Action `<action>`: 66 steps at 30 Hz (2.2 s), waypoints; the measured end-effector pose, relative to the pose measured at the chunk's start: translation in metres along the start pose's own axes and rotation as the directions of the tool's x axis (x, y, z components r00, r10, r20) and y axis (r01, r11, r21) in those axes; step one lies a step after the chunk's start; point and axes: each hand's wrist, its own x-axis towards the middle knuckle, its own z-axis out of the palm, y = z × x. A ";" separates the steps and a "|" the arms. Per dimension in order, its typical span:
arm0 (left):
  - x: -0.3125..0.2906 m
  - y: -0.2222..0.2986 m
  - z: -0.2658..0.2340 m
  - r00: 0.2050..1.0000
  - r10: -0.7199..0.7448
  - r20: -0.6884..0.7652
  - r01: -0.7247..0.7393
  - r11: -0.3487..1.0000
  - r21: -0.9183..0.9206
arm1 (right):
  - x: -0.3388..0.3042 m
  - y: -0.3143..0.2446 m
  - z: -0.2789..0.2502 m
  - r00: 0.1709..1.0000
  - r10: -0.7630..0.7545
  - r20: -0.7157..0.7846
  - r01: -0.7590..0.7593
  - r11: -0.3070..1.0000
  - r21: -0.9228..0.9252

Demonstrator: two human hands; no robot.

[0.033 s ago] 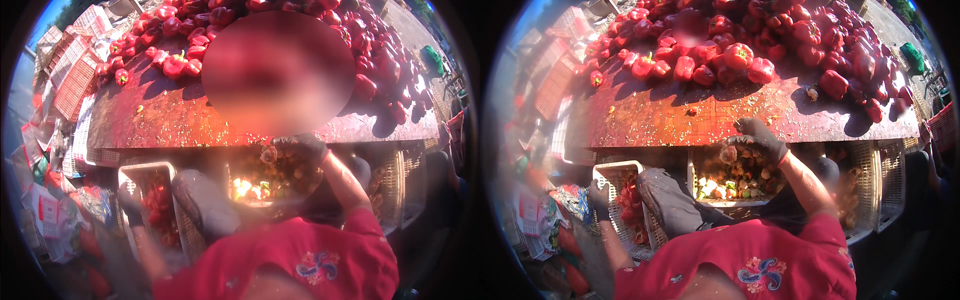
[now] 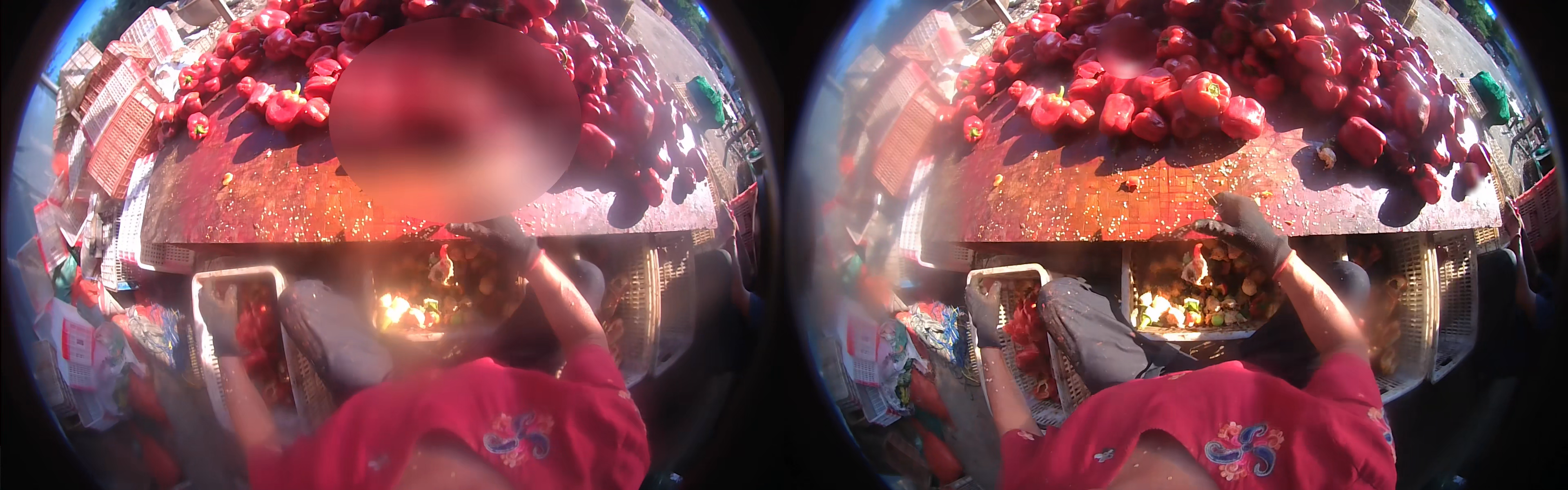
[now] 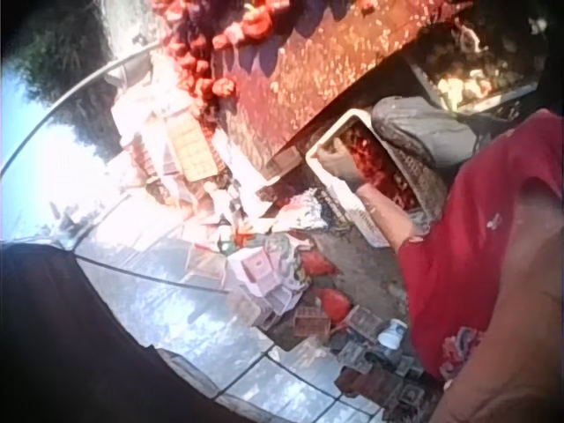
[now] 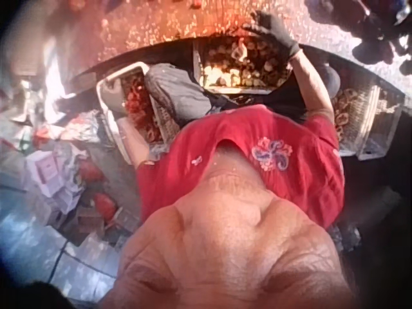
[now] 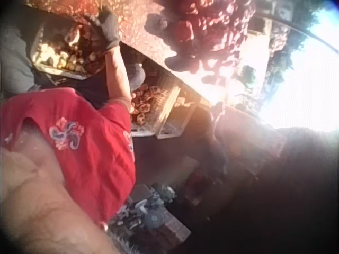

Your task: The person processes peppers by cutting off the tops, removing seeds, and placing the cleaned peppers into a bin.

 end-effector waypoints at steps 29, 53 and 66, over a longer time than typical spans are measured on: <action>-0.060 0.262 0.186 0.927 0.356 0.114 -0.120 0.572 -0.811 | -0.029 0.003 0.049 0.963 0.267 -0.040 -0.247 0.932 0.266; -0.058 0.280 0.142 0.837 0.461 0.293 0.053 0.466 -0.883 | 0.021 -0.013 0.044 0.935 0.300 0.189 -0.343 0.635 0.692; -0.054 0.279 0.158 0.557 0.625 0.546 0.824 -0.331 -0.460 | -0.024 0.010 0.044 0.931 0.347 0.108 -0.228 0.325 0.918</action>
